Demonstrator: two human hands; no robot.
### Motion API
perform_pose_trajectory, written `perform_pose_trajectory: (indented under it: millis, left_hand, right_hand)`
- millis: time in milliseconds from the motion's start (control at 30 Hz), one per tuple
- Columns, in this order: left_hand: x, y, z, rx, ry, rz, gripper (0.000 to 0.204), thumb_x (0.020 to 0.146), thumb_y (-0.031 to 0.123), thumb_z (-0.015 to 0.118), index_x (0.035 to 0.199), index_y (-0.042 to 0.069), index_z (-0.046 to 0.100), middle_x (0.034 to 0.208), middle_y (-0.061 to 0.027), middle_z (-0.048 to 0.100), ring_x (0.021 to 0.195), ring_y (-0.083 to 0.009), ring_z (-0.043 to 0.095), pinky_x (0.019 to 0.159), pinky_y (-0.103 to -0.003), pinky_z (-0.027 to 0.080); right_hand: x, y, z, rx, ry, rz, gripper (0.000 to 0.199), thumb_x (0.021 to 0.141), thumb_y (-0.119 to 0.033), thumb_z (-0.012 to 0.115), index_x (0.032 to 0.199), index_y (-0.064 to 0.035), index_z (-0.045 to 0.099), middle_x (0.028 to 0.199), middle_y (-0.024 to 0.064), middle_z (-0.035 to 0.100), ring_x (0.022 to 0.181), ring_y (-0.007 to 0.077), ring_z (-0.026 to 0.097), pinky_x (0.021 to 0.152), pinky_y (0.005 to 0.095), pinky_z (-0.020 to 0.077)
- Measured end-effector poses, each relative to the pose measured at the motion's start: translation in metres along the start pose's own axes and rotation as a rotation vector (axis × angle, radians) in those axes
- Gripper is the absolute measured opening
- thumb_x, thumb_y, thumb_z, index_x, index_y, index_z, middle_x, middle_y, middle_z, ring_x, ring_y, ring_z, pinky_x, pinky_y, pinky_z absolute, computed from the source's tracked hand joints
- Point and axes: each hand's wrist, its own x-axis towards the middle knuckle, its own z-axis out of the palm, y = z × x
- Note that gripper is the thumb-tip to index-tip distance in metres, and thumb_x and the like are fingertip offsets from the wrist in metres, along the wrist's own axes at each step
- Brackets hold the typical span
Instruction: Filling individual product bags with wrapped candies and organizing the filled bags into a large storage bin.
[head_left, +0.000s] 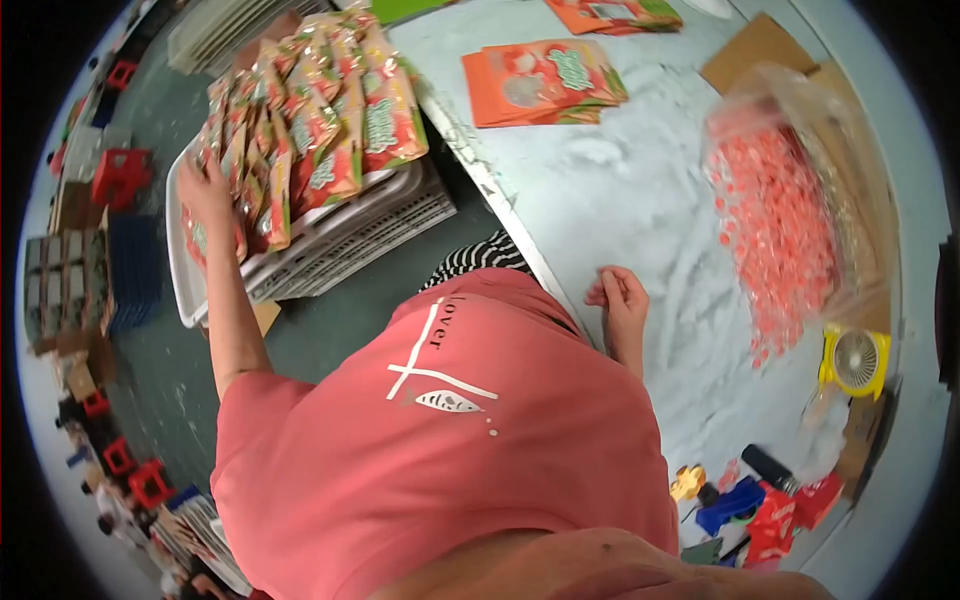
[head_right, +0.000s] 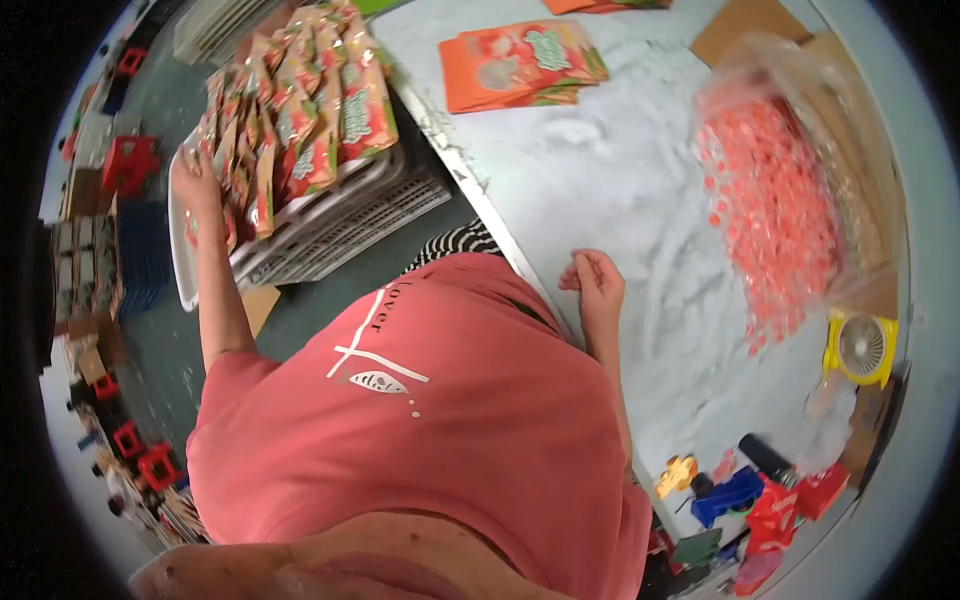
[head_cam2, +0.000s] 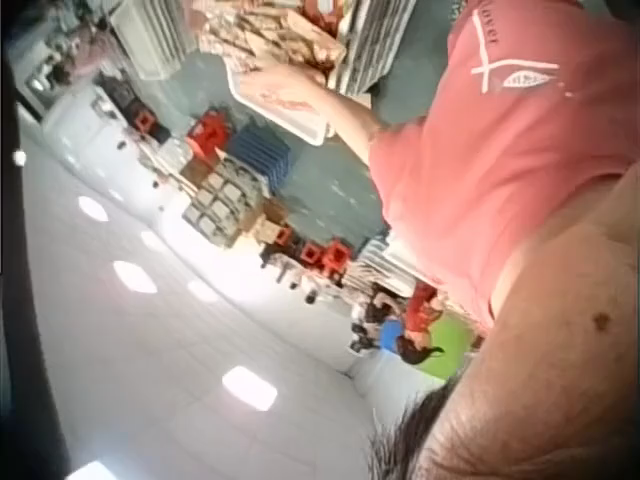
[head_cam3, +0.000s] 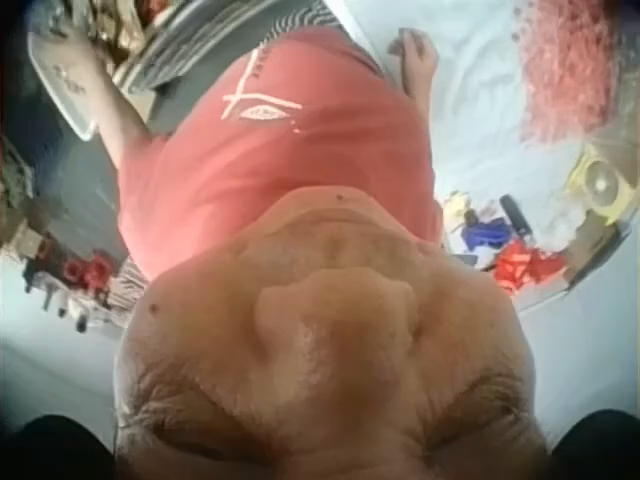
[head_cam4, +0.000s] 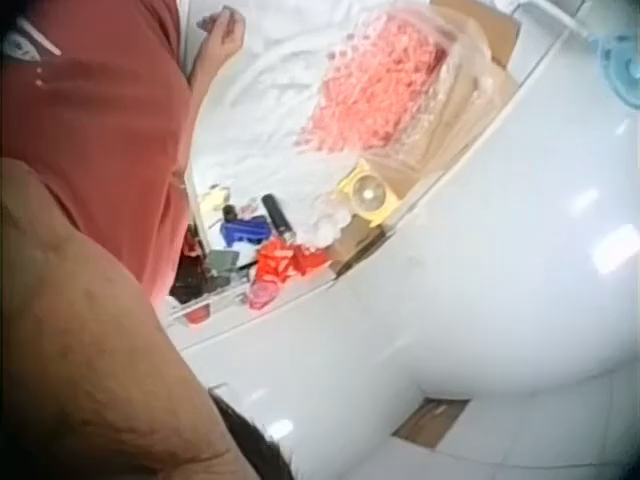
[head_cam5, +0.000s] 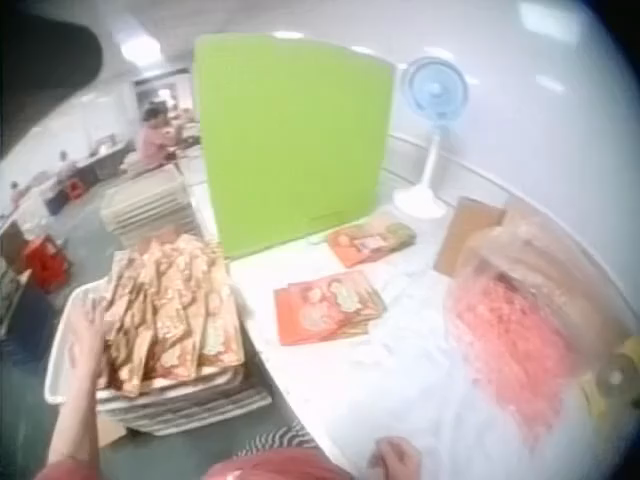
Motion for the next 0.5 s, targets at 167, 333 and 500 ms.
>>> perform_pose_trajectory:
  millis: [167,333,500]
  left_hand:
    - [-0.048,0.265,0.044,-0.722,-0.478,0.298,0.034,0.088,0.016,0.064,0.121,0.005,0.064,0.124,-0.0168,0.062,0.115,-0.0336,0.06,0.096,-0.038,0.048]
    - [-0.087,0.428,0.106,-0.627,-0.545,0.81,0.053,0.09,0.034,0.066,0.136,0.011,0.053,0.144,-0.0169,0.048,0.135,-0.0368,0.042,0.11,-0.049,0.035]
    - [-0.099,0.469,0.165,-0.357,-0.608,0.758,0.069,0.092,0.056,0.057,0.147,0.015,0.043,0.154,-0.0158,0.034,0.144,-0.0393,0.026,0.115,-0.059,0.023]
  right_hand:
    - [0.003,-0.016,-0.022,0.099,-0.07,0.024,0.017,0.098,-0.011,0.057,0.106,0.0029,0.063,0.081,0.0073,0.063,0.072,0.015,0.062,0.065,0.0306,0.0557]
    - [0.004,0.001,-0.024,0.174,-0.084,-0.035,0.016,0.099,-0.008,0.054,0.106,0.003,0.062,0.083,0.0077,0.064,0.074,0.0156,0.064,0.068,0.0311,0.0567]
    - [-0.002,0.004,-0.023,0.201,-0.053,-0.099,0.016,0.099,-0.007,0.053,0.107,0.0026,0.062,0.084,0.0076,0.064,0.076,0.0158,0.065,0.071,0.0318,0.0573]
